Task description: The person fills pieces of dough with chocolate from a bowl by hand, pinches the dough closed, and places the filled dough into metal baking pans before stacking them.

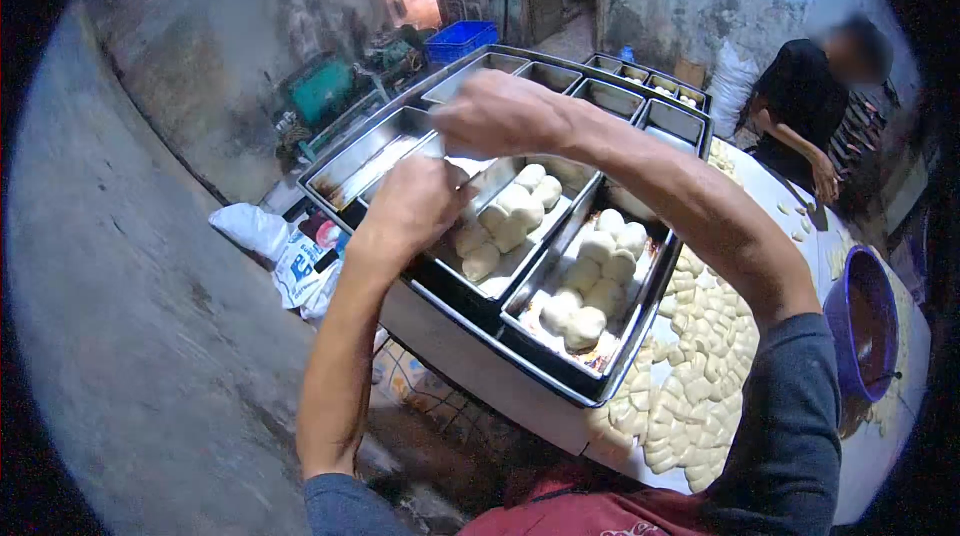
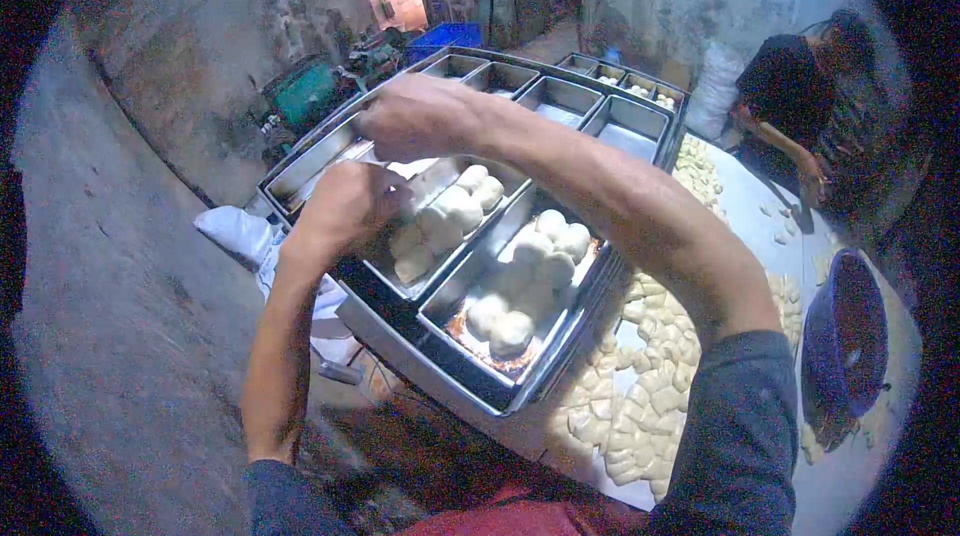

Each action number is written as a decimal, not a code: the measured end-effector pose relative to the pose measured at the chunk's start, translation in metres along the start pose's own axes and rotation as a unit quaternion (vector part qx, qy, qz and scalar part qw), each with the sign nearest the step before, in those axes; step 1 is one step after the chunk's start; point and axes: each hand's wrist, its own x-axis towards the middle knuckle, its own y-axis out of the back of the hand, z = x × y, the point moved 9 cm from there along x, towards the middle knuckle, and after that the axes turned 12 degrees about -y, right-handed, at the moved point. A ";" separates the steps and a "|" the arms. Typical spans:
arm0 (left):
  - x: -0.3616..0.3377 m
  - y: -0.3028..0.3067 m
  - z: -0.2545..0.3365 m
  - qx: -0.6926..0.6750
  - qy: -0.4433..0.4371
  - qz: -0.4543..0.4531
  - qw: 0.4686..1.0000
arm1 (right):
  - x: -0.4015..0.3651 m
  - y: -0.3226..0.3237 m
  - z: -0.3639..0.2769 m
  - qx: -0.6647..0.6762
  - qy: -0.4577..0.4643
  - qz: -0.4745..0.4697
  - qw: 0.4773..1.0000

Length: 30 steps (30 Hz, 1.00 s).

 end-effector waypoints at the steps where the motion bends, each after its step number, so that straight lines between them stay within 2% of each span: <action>1: -0.008 0.015 0.008 -0.015 0.052 -0.017 0.998 | 0.011 0.010 -0.010 0.047 0.008 0.014 0.999; 2: -0.018 0.022 0.005 -0.035 0.001 0.053 0.998 | 0.023 0.015 -0.020 0.095 0.012 0.028 0.995; 4: -0.041 0.038 -0.006 0.055 0.036 0.096 0.993 | 0.048 0.020 -0.054 0.191 0.083 0.113 0.971; 6: -0.064 0.051 -0.009 0.081 -0.021 0.158 0.984 | 0.063 0.027 -0.098 0.196 0.109 0.099 0.970; 7: -0.074 0.045 -0.018 0.011 0.088 0.111 0.990 | 0.073 0.029 -0.116 0.171 0.102 0.069 0.978; 8: -0.079 0.051 -0.006 -0.011 0.039 0.166 0.985 | 0.083 0.026 -0.132 0.146 0.096 0.038 0.984; 9: -0.090 0.023 -0.011 0.241 -0.062 0.041 0.968 | 0.091 0.026 -0.150 0.149 0.115 0.063 0.980; 11: -0.102 0.023 -0.009 0.056 -0.139 0.215 0.965 | 0.103 0.030 -0.185 0.154 0.144 0.102 0.972; 12: -0.065 0.003 -0.022 -0.076 -0.063 0.072 0.993 | 0.104 0.037 -0.201 0.157 0.155 0.115 0.969; 13: -0.033 -0.006 -0.019 -0.171 0.046 -0.062 0.982 | 0.100 0.045 -0.215 0.158 0.176 0.077 0.968; 14: -0.021 0.015 0.001 -0.055 0.135 -0.035 0.989 | 0.095 0.052 -0.228 0.159 0.197 0.038 0.967; 17: 0.019 0.006 0.018 0.101 -0.015 -0.007 0.995 | 0.098 0.055 -0.260 0.114 0.185 0.090 0.972; 18: 0.029 -0.006 0.016 0.135 0.007 -0.053 0.989 | 0.095 0.051 -0.270 0.109 0.186 0.082 0.973; 21: 0.032 -0.015 0.024 0.171 -0.044 -0.065 0.982 | 0.082 0.030 -0.284 0.101 0.179 0.054 0.977; 26: 0.029 -0.015 0.029 0.205 -0.063 -0.025 0.976 | 0.071 0.002 -0.277 0.127 0.144 0.026 0.981; 27: 0.029 -0.014 0.032 0.213 -0.064 -0.024 0.975 | 0.077 0.001 -0.272 0.172 0.129 0.095 0.972; 30: 0.036 -0.011 0.040 0.222 -0.036 -0.042 0.973 | 0.092 -0.012 -0.268 0.131 0.132 0.102 0.977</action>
